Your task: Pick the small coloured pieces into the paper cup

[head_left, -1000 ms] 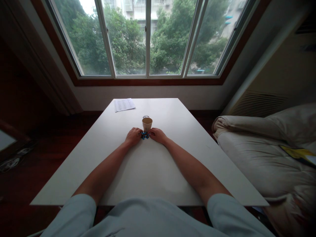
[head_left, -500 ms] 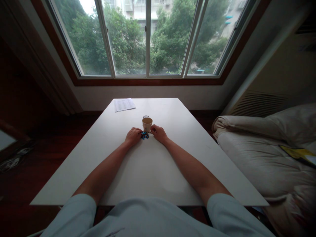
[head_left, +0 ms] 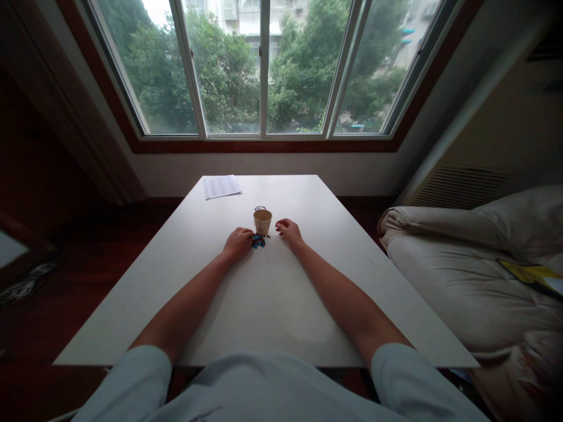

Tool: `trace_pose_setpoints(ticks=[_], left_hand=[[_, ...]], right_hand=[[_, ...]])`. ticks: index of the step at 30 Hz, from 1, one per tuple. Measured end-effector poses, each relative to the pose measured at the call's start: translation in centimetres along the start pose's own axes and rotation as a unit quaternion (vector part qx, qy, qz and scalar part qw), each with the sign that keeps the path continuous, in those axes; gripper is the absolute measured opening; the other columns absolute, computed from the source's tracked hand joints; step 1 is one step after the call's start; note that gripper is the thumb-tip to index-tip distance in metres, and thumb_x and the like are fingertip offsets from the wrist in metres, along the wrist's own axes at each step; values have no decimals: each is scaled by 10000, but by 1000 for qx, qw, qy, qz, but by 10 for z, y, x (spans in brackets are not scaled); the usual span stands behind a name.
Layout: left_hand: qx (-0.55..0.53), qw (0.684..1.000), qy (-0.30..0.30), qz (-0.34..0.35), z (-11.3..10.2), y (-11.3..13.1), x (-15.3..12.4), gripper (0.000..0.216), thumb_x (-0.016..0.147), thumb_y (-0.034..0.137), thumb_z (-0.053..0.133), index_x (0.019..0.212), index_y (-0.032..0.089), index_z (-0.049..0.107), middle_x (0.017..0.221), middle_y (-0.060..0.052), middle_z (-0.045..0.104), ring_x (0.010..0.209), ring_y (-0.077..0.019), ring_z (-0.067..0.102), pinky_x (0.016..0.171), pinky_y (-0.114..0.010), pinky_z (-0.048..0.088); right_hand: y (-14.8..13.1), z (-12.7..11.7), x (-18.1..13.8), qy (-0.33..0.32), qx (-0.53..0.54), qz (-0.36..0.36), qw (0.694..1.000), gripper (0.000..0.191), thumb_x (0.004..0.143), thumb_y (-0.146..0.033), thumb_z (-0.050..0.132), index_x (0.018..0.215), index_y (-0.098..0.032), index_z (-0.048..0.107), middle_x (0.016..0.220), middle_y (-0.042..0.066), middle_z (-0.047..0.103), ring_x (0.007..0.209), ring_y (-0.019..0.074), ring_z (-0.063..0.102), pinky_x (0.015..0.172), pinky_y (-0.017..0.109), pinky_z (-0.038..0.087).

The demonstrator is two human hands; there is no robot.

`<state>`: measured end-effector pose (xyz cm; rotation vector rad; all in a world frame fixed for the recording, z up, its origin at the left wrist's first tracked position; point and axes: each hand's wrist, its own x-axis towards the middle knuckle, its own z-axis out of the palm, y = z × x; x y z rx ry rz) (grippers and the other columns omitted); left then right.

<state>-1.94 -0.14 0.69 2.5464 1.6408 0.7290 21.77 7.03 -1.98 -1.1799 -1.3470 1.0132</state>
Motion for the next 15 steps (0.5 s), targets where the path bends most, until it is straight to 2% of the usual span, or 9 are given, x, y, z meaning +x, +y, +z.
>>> trace_pose_setpoints(ticks=[3,6,10,15], left_hand=[[3,1000,1,-4,-1,1,0,319,896,239,530,1131,251,746,1203,-43,703,1157,-217,574,1069,-334,437],[4,1000,-1,-5,-1,2,0,322,900,244,526,1136,247,745,1209,-47,700,1158,-221,572,1071,-336,434],[-1,1000,-6,0,-3,4,0,328,901,244,523,1146,241,741,1215,-51,698,1160,-229,569,1075,-346,430],[-12,1000,-13,-7,-4,2,2,341,868,188,535,1124,247,751,1208,-40,704,1174,-225,562,1088,-338,420]], right_hand=[[-1,0,7,40,112,92,989,127,743,-242,598,848,-179,627,841,47,690,706,131,657,597,232,528],[-6,0,10,46,166,132,976,88,748,-202,594,831,-174,609,805,57,679,713,143,673,629,262,574],[-17,1,11,34,189,111,975,35,774,-207,593,796,-181,600,780,65,668,735,179,690,700,356,622],[-27,2,12,56,204,62,975,97,808,-247,567,825,-183,638,901,94,697,901,218,696,807,419,629]])
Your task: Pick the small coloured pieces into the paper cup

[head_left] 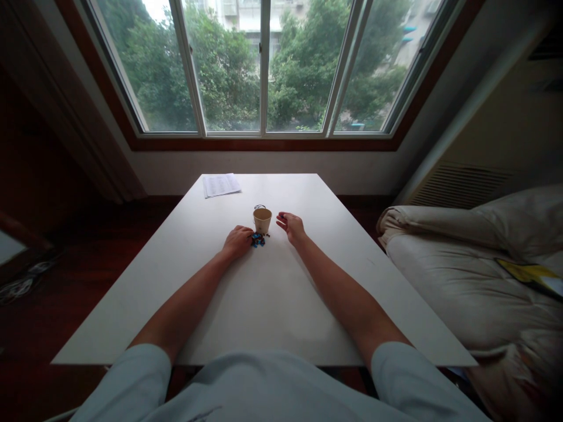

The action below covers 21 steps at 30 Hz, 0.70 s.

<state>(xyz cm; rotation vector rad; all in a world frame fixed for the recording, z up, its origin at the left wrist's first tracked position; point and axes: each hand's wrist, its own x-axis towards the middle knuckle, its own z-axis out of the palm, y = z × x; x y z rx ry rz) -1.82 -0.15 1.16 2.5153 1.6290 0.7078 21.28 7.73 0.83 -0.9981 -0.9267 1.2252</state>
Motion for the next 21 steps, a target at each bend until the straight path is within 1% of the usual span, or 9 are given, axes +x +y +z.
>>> trace_pose_setpoints(ticks=[5,7,9,10,12,14,16,18,21], left_hand=[[-7,1000,2,-4,3,-5,2,338,847,172,530,1081,241,765,1186,-36,714,1161,-214,572,1088,-335,417],[-8,1000,3,-1,4,-7,3,336,846,182,527,1074,237,767,1185,-38,715,1154,-212,578,1084,-338,418],[-10,1000,3,6,5,-8,3,335,850,198,522,1075,233,767,1190,-41,713,1154,-210,581,1082,-341,418],[-11,1000,3,9,5,-9,3,333,854,207,521,1079,232,766,1192,-43,712,1156,-209,581,1082,-340,417],[-14,1000,0,14,4,-10,3,333,866,226,518,1093,232,762,1200,-45,709,1161,-205,582,1087,-338,411],[-16,1000,-2,13,5,-11,2,336,874,242,521,1115,241,755,1210,-40,704,1166,-203,581,1092,-334,405],[-21,1000,-2,10,6,-11,2,335,877,263,533,1134,253,747,1220,-34,699,1164,-203,582,1089,-328,406],[-28,1000,-3,7,8,-11,3,334,880,279,541,1146,264,741,1220,-29,697,1160,-200,586,1087,-322,408],[-31,999,-5,5,10,-10,3,336,882,283,547,1159,275,736,1220,-27,695,1165,-194,587,1096,-317,404]], right_hand=[[1,-1,-1,-22,-41,-44,998,186,858,-331,546,892,-184,655,1037,108,701,1032,235,678,851,426,617],[1,-1,-3,-38,-75,-64,994,246,870,-362,538,967,-182,674,1114,112,696,1080,241,662,864,433,607],[-1,2,-9,-58,-125,-113,984,310,877,-377,539,1074,-188,686,1211,105,676,1152,245,627,912,449,582],[-3,3,-12,-72,-153,-151,974,338,879,-378,542,1128,-197,684,1268,97,654,1197,244,600,953,453,560],[-5,7,-21,-109,-205,-233,944,376,885,-366,552,1209,-217,672,1387,74,582,1293,237,530,1051,441,497],[-6,11,-28,-145,-247,-286,915,405,909,-353,532,1283,-243,643,1455,50,524,1353,224,476,1130,422,425],[-6,13,-33,-176,-282,-318,888,424,936,-333,502,1340,-258,608,1496,33,479,1406,218,412,1196,417,336],[-3,13,-35,-200,-306,-342,866,441,953,-310,478,1379,-257,578,1521,27,447,1451,219,340,1231,431,269],[1,11,-33,-217,-330,-360,845,464,962,-286,464,1417,-253,541,1540,23,419,1490,225,253,1244,461,235]])
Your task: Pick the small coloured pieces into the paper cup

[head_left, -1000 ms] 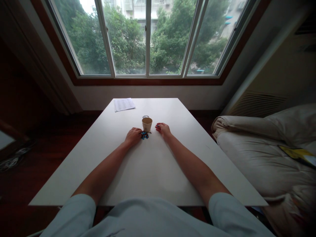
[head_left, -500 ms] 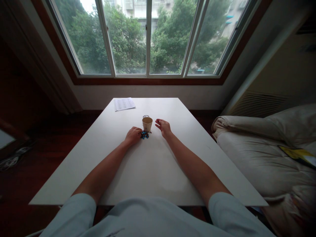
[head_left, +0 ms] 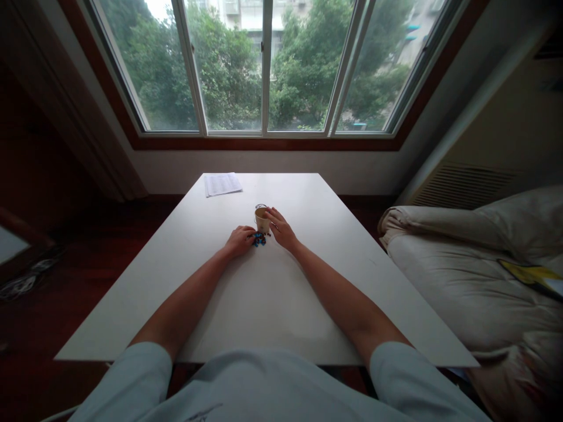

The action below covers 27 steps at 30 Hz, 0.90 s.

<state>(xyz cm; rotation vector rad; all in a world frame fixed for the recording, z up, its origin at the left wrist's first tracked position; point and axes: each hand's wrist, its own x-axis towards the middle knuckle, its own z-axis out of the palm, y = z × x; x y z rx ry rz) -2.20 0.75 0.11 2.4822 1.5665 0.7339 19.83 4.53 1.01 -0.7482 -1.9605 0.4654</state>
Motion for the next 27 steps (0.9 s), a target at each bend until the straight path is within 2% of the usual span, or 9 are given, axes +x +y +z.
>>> trace_pose_setpoints(ticks=[7,12,15,18,22,24,27], left_hand=[[-2,1000,-4,-6,2,-1,-1,364,870,270,566,1201,292,716,1303,-20,657,1229,-202,560,1126,-341,389],[1,1000,-8,9,-2,2,-2,374,873,256,557,1212,282,711,1289,-22,667,1225,-210,567,1121,-350,399],[9,1000,-13,14,-6,7,-2,376,871,236,557,1210,284,714,1297,-20,664,1230,-219,564,1127,-357,396],[13,1000,-21,13,-8,9,-2,382,875,231,549,1214,301,711,1303,0,662,1232,-213,561,1130,-349,393],[16,1000,-16,15,-4,5,-1,398,881,216,517,1218,311,706,1302,9,663,1234,-204,560,1125,-339,392],[15,1000,-8,11,-1,1,0,423,870,176,488,1206,302,713,1292,5,669,1225,-199,570,1118,-333,397],[8,1000,-4,7,2,-5,0,457,849,135,454,1188,281,724,1283,-1,675,1214,-199,581,1112,-338,404]], right_hand=[[5,0,-1,-8,-12,-18,1000,473,975,-285,445,1445,-275,506,1553,20,397,1498,232,228,1240,481,236],[-5,-1,-5,-12,-41,-6,999,523,916,-334,581,1432,-283,514,1594,37,315,1499,267,218,1220,487,262],[-11,-4,-8,17,-42,12,999,534,898,-386,614,1414,-285,524,1591,62,311,1474,285,275,1201,496,291],[-11,-7,-10,63,-37,42,996,496,914,-424,581,1386,-277,538,1550,87,372,1438,290,332,1165,512,345],[-1,-11,-11,127,-20,84,988,434,940,-470,505,1309,-254,578,1439,118,472,1340,279,435,975,448,526],[4,-12,-11,151,-18,103,983,423,944,-486,480,1268,-240,598,1383,129,504,1284,273,474,883,406,565],[8,-11,-11,163,-18,117,980,416,942,-486,471,1228,-220,614,1322,136,531,1226,274,502,827,390,575]])
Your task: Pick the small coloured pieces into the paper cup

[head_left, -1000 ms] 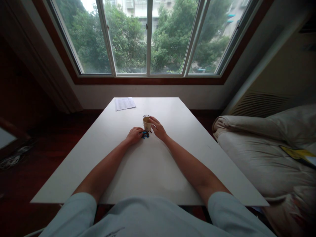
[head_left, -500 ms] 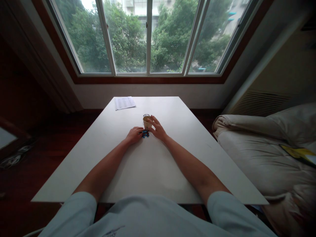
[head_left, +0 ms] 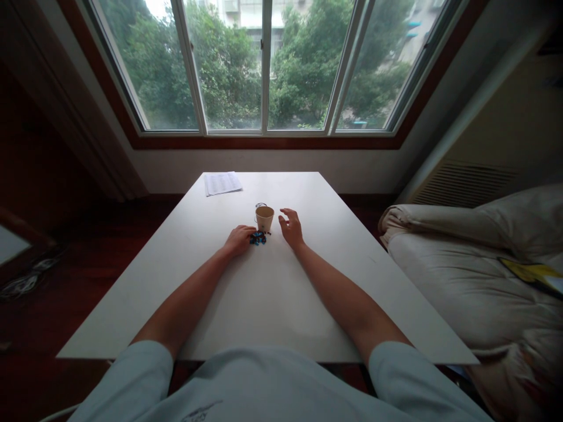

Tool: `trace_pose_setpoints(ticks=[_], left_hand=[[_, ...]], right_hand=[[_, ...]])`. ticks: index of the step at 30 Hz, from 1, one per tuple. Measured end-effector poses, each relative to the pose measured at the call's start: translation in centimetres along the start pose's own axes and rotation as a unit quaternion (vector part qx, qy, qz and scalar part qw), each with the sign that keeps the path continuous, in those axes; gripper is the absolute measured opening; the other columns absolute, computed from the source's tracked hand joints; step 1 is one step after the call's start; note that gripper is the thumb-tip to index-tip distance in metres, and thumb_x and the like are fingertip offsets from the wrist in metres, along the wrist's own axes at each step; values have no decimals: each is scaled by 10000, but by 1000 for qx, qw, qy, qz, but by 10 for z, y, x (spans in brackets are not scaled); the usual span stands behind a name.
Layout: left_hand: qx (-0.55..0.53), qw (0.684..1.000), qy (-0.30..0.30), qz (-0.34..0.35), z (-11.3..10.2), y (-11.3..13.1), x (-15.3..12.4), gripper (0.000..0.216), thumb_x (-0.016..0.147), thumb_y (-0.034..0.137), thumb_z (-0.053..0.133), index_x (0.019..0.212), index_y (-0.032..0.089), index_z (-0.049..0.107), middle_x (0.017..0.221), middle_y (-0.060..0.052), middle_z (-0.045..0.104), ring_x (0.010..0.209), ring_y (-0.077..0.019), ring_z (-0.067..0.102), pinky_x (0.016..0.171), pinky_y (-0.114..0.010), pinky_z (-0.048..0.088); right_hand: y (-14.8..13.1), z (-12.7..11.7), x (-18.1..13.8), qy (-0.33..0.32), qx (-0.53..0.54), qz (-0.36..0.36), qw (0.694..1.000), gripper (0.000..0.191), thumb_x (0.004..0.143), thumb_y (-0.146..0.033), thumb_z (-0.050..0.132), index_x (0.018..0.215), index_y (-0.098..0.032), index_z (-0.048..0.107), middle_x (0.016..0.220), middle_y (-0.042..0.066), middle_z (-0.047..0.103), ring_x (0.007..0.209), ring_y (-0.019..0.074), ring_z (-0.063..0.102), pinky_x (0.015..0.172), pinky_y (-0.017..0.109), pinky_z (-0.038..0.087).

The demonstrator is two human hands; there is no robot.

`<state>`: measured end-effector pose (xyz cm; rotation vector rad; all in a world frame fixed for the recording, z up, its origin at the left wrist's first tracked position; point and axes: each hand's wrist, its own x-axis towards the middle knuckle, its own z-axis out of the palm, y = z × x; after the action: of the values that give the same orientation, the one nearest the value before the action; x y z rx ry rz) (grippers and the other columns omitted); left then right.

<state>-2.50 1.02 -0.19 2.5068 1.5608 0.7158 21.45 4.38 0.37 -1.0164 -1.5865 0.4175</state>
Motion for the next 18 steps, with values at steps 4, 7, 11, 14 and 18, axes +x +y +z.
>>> trace_pose_setpoints(ticks=[4,7,11,14,18], left_hand=[[-27,1000,1,-16,3,-5,2,477,834,120,432,1170,272,733,1288,6,672,1225,-198,577,1125,-353,402],[-75,996,7,-42,5,-9,5,528,796,85,405,1181,248,727,1292,14,669,1242,-180,573,1132,-339,403],[-131,989,20,-63,4,-13,8,547,778,63,378,1164,211,736,1263,4,685,1222,-162,593,1120,-295,416],[-120,989,35,-76,2,-11,6,502,815,90,400,1171,210,732,1234,-14,699,1185,-181,609,1103,-322,433],[-65,996,38,-47,0,-4,1,385,863,179,479,1133,225,749,1189,-48,712,1135,-217,608,1075,-367,439]], right_hand=[[-1,2,-1,-9,0,0,1000,397,938,-472,474,1207,-220,621,1291,129,543,1188,268,517,811,387,574],[-3,3,-2,-16,-3,-10,1000,387,939,-470,474,1191,-220,630,1277,127,548,1172,263,527,797,379,577],[-3,3,-2,-22,-9,-13,1000,382,944,-467,470,1176,-215,638,1253,128,561,1149,258,540,775,365,581],[-3,4,-2,-23,-14,-10,1000,385,941,-470,473,1168,-209,643,1227,129,575,1116,256,556,761,364,582],[0,6,-2,-22,-22,-15,999,384,940,-458,476,1165,-196,643,1190,129,591,1065,249,577,725,355,579]])
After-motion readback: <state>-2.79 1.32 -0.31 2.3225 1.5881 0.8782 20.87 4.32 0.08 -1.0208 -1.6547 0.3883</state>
